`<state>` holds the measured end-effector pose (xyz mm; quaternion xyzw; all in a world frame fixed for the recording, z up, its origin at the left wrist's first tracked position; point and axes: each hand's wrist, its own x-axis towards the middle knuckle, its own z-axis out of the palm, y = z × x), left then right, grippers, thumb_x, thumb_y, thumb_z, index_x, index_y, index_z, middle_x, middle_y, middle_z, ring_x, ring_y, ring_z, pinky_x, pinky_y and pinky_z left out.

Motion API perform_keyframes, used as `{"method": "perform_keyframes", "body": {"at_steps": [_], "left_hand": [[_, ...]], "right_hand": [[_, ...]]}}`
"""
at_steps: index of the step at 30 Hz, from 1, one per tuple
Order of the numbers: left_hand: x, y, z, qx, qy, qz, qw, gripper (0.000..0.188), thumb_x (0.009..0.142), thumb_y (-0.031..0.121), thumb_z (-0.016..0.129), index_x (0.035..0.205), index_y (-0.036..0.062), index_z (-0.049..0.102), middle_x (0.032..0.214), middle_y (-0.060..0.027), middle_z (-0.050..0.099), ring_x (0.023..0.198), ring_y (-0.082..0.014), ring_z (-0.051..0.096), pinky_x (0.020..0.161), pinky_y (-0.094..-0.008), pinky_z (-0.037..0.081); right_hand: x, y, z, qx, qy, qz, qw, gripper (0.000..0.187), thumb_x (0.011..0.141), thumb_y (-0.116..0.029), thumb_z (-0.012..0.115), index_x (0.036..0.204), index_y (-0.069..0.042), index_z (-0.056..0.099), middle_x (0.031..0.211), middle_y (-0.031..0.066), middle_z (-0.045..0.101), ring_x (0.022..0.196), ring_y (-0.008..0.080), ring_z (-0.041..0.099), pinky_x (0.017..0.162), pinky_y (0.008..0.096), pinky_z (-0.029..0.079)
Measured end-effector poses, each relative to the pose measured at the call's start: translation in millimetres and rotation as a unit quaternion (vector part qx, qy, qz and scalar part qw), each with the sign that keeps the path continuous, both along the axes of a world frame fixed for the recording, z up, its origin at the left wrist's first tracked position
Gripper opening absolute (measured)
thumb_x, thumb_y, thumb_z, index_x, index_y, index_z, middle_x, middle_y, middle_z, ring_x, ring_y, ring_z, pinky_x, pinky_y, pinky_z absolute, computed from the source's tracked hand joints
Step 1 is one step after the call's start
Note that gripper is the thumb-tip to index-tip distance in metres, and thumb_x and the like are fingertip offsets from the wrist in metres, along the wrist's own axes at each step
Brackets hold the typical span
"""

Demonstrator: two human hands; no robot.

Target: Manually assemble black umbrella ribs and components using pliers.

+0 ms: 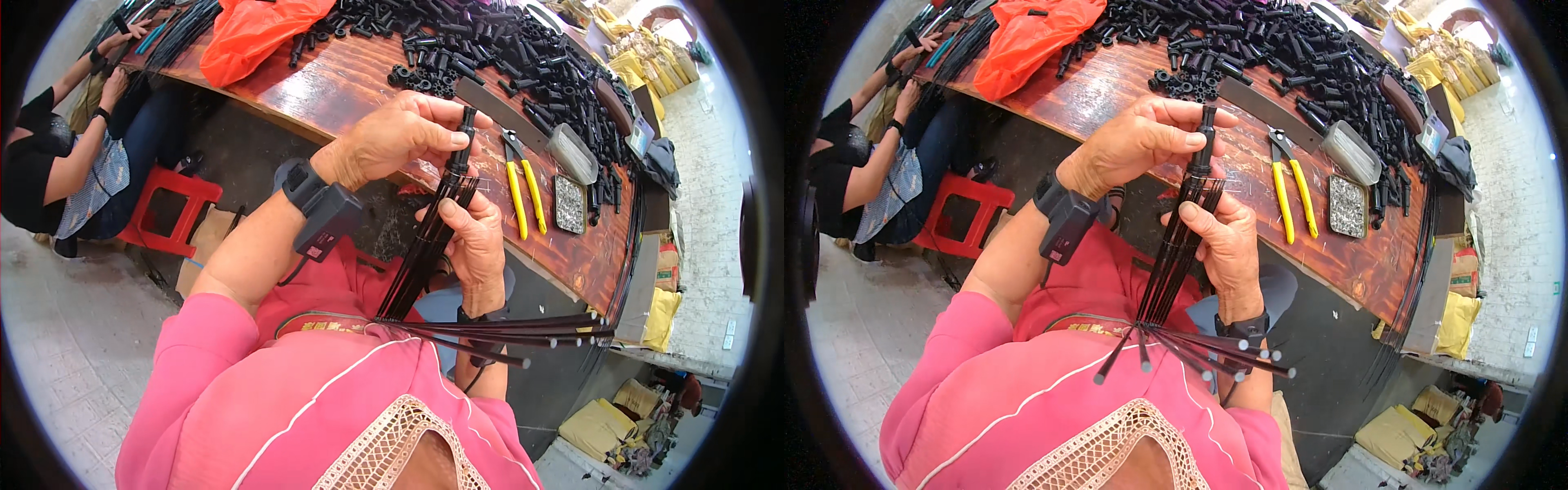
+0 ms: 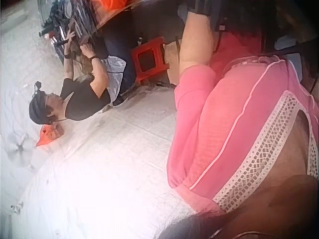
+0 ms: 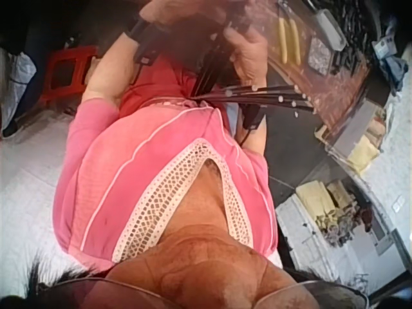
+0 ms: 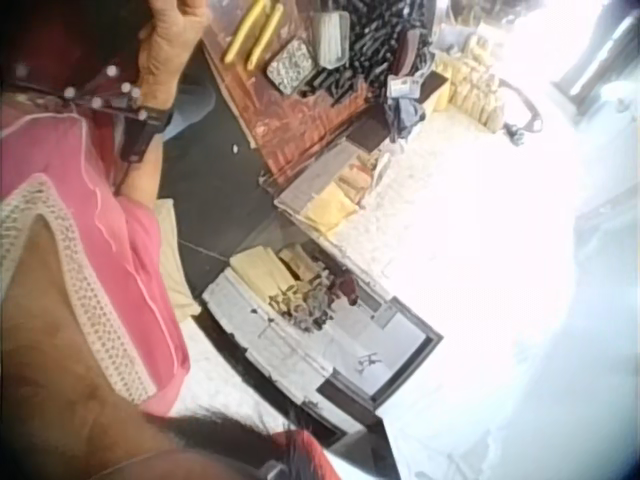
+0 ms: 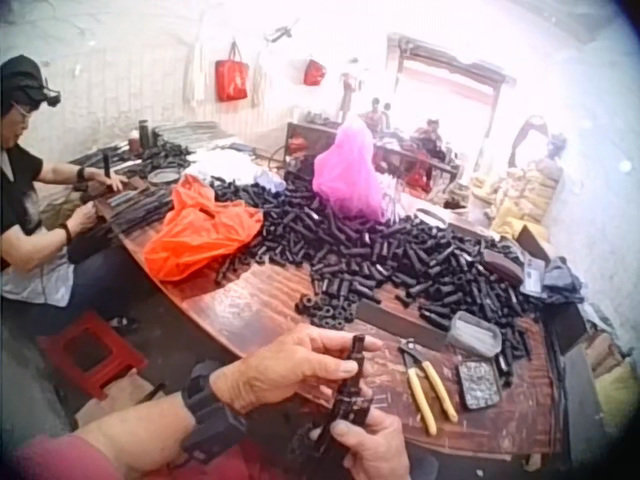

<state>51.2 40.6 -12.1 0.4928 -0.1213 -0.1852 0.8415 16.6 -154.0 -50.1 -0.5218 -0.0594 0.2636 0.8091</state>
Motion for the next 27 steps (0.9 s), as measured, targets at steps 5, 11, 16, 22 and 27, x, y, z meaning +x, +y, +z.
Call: {"method": "perform_keyframes", "body": {"at_steps": [5, 11, 16, 22, 27], "left_hand": [[-0.3, 0.7, 3.5, 0.006, -0.006, -0.023, 1.0, 0.051, 0.09, 0.015, 0.061, 0.138, 0.0033, 0.048, 0.106, -0.0074, 0.066, 0.1, -0.0227, 0.068, 0.083, -0.0326, 0.057], [4.5, 4.9, 3.6, 0.039, -0.071, -0.051, 0.995, 0.05, 0.089, 0.013, 0.06, 0.137, 0.0011, 0.05, 0.104, -0.0071, 0.066, 0.099, -0.0207, 0.067, 0.085, -0.03, 0.054], [4.8, 4.0, 8.6, 0.072, -0.104, -0.05, 0.991, 0.05, 0.089, 0.013, 0.061, 0.137, 0.0015, 0.051, 0.104, -0.007, 0.066, 0.098, -0.0196, 0.067, 0.087, -0.0297, 0.052], [-0.7, 2.6, 8.7, 0.025, -0.12, -0.045, 0.991, 0.075, 0.08, 0.008, 0.068, 0.147, 0.0046, 0.036, 0.111, -0.0094, 0.062, 0.102, -0.0203, 0.064, 0.09, -0.0306, 0.051], [-15.3, -3.6, 11.1, 0.047, -0.148, -0.01, 0.988, 0.085, 0.074, 0.002, 0.074, 0.149, 0.0042, 0.034, 0.112, -0.009, 0.057, 0.105, -0.016, 0.058, 0.094, -0.0293, 0.047]], "right_hand": [[1.9, -1.7, -0.9, -0.004, -0.002, 0.004, 1.0, 0.02, 0.086, -0.015, 0.073, 0.099, -0.003, 0.066, 0.08, 0.0115, 0.072, 0.054, 0.0055, 0.061, 0.039, 0.0148, 0.033], [2.2, -0.3, -1.5, 0.013, 0.007, 0.007, 1.0, 0.021, 0.085, -0.014, 0.073, 0.1, -0.002, 0.066, 0.081, 0.0127, 0.072, 0.055, 0.006, 0.062, 0.039, 0.0147, 0.034], [5.0, -3.8, -5.7, 0.028, 0.01, 0.013, 0.999, 0.021, 0.085, -0.013, 0.073, 0.101, -0.001, 0.066, 0.081, 0.0126, 0.072, 0.056, 0.007, 0.063, 0.039, 0.0146, 0.035], [4.6, -1.8, -6.6, 0.07, 0.011, 0.017, 0.997, 0.021, 0.086, -0.009, 0.071, 0.105, -0.002, 0.065, 0.088, 0.0141, 0.071, 0.067, 0.0151, 0.07, 0.044, 0.0173, 0.046], [8.8, -7.5, -17.1, 0.061, 0.018, 0.04, 0.997, 0.025, 0.086, -0.004, 0.069, 0.109, 0.002, 0.065, 0.098, 0.0136, 0.069, 0.08, 0.021, 0.071, 0.068, 0.0316, 0.061]]}}
